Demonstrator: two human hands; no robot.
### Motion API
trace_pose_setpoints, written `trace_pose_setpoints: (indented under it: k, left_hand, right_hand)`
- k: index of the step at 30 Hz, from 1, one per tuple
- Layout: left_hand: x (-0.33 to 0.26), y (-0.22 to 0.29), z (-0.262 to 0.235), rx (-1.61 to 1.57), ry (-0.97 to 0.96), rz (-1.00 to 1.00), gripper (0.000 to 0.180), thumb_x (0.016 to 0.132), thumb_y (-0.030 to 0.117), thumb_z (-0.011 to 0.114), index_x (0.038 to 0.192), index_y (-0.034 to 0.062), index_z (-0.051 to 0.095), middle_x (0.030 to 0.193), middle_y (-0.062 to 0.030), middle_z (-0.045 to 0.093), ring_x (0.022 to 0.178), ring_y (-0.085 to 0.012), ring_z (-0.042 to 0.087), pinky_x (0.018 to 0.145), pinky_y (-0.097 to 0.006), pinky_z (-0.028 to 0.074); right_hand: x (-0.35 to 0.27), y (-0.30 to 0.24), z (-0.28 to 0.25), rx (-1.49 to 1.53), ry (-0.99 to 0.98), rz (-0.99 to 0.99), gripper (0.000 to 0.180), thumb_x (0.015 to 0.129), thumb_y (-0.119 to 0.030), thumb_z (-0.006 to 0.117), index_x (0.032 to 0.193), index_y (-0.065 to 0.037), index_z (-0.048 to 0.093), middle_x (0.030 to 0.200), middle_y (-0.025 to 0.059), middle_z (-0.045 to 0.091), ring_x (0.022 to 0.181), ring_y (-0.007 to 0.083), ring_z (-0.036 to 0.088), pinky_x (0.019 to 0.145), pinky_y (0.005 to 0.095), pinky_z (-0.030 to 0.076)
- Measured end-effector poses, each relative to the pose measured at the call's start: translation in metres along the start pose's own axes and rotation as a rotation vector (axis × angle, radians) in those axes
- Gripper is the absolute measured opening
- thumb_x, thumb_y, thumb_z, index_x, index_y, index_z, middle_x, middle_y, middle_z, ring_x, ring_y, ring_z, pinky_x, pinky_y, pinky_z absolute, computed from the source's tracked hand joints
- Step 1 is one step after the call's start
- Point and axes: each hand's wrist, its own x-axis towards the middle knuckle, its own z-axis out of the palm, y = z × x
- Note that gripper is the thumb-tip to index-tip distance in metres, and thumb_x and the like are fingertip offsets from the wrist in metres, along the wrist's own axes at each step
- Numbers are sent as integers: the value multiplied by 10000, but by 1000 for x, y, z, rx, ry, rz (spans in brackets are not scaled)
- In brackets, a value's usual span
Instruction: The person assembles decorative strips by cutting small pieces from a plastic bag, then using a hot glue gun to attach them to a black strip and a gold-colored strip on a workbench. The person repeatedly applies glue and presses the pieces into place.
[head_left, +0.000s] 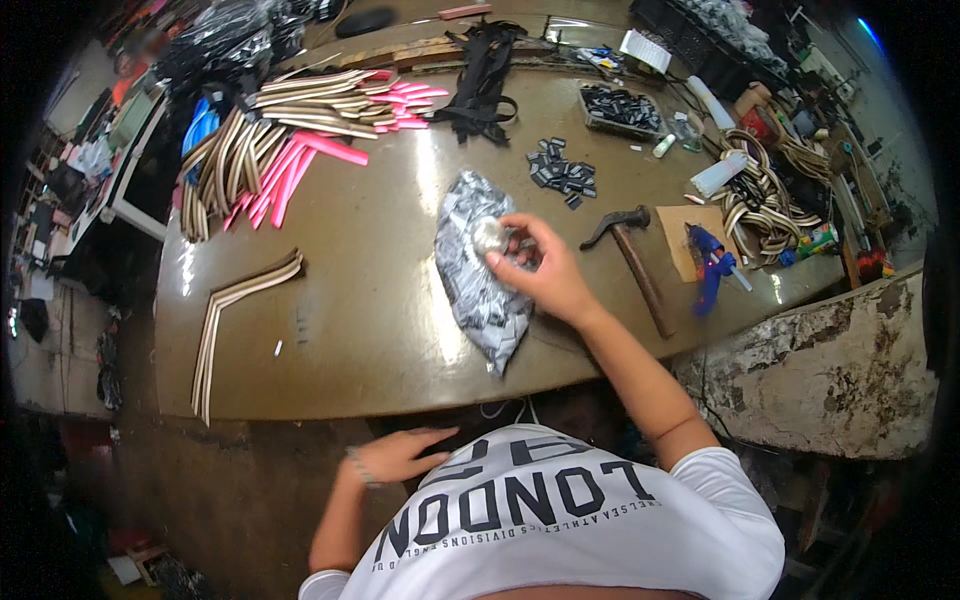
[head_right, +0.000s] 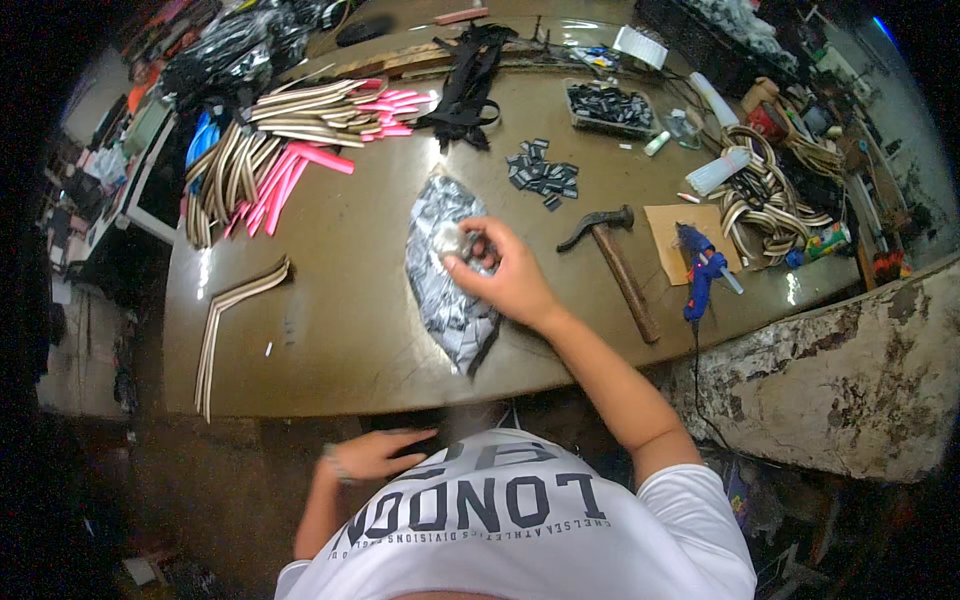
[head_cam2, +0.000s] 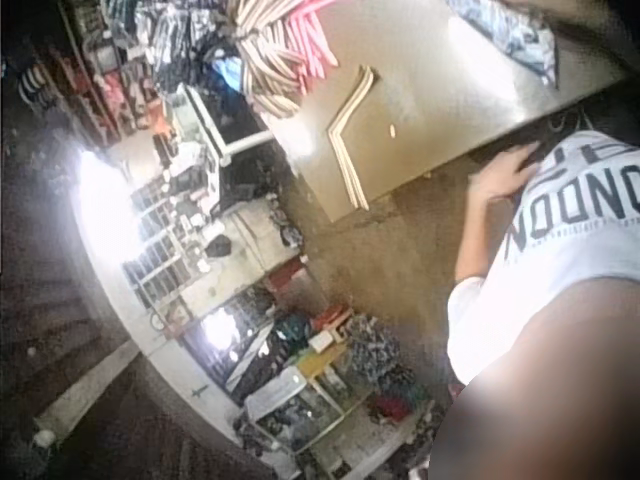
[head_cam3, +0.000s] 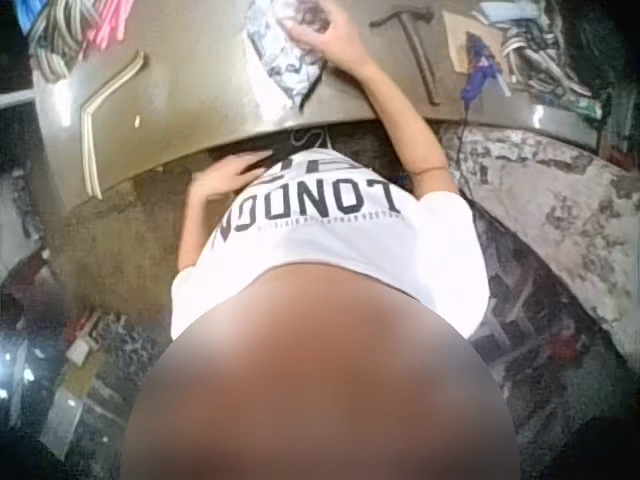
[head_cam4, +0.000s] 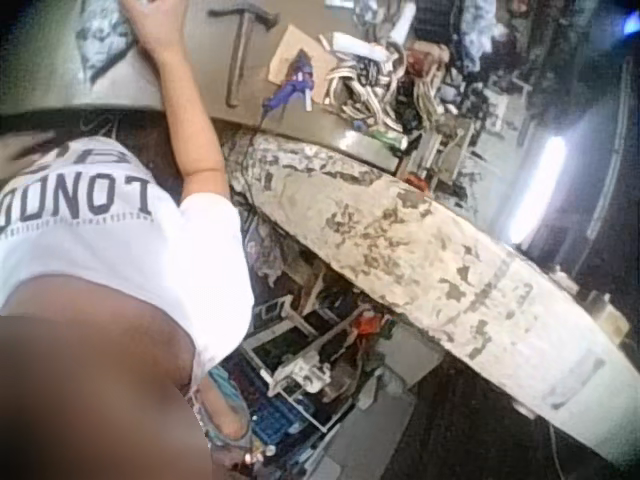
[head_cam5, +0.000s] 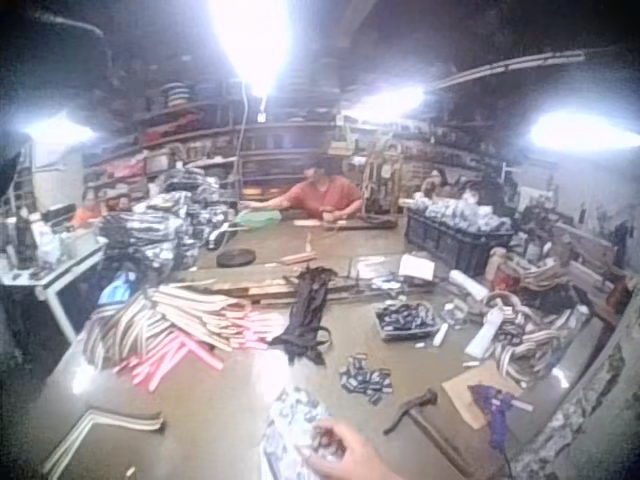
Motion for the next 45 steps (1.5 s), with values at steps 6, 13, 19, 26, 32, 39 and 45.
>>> trace_pose_setpoints:
  k: [6, 13, 19, 26, 32, 39, 45]
  left_hand:
    - [-27, 73, -94, -181, 796, 203, 268, 931, 177, 582, 1136, 10, 620, 1040, -77, 654, 984, -154, 596, 877, -311, 468]
    - [112, 69, -160, -224, 1039, 482, 343, 870, 192, 674, 1158, 14, 624, 1055, -82, 619, 887, -139, 599, 773, -271, 485]
    - [132, 73, -135, -469, 926, 514, 247, 806, 75, 729, 1028, 7, 645, 834, -33, 624, 736, -94, 589, 680, -229, 490]
    - [124, 64, -146, -437, 1034, 469, 464, 783, 65, 746, 1213, 39, 571, 997, -43, 574, 792, -77, 556, 666, -205, 475]
    - [122, 71, -143, -403, 1036, 381, 583, 755, 111, 780, 1290, 60, 552, 992, -38, 589, 743, -58, 537, 632, -193, 447]
    - [120, 67, -143, -869, 1201, 786, 326, 844, 93, 659, 1166, 76, 611, 937, -43, 638, 844, -117, 569, 679, -242, 458]
    - [67, 79, -175, -1212, 70, 1295, 389, 899, 408, 527, 914, 49, 676, 717, -56, 644, 591, -170, 550, 522, -265, 413]
  right_hand:
    - [30, -7, -12, -24, -138, -98, 324, 812, -174, 723, 1067, -56, 561, 942, -15, 554, 852, 50, 491, 698, 198, 405]
    - [58, 0, -5, 60, -211, -261, 256, 813, -133, 682, 1022, -67, 551, 853, -34, 540, 703, 37, 418, 601, 196, 372]
    - [53, 15, 1, -206, 69, -209, 172, 815, -59, 614, 970, -42, 541, 826, 9, 590, 672, 83, 491, 563, 251, 428]
    - [46, -3, -7, 124, -149, -82, 344, 816, -92, 692, 1138, -54, 578, 1020, 33, 583, 823, 89, 519, 654, 195, 472]
    - [42, -7, -23, 340, -369, -33, 544, 802, -5, 618, 1331, -39, 494, 1306, 52, 485, 949, 107, 496, 835, 234, 464]
    - [41, -4, -20, 499, -388, -96, 489, 856, 13, 550, 1337, -15, 465, 1347, 103, 474, 1143, 196, 496, 931, 328, 445]
    - [35, 0, 0, -366, -302, -514, 327, 812, -33, 605, 1139, -27, 585, 1157, 143, 546, 1088, 313, 501, 962, 392, 396]
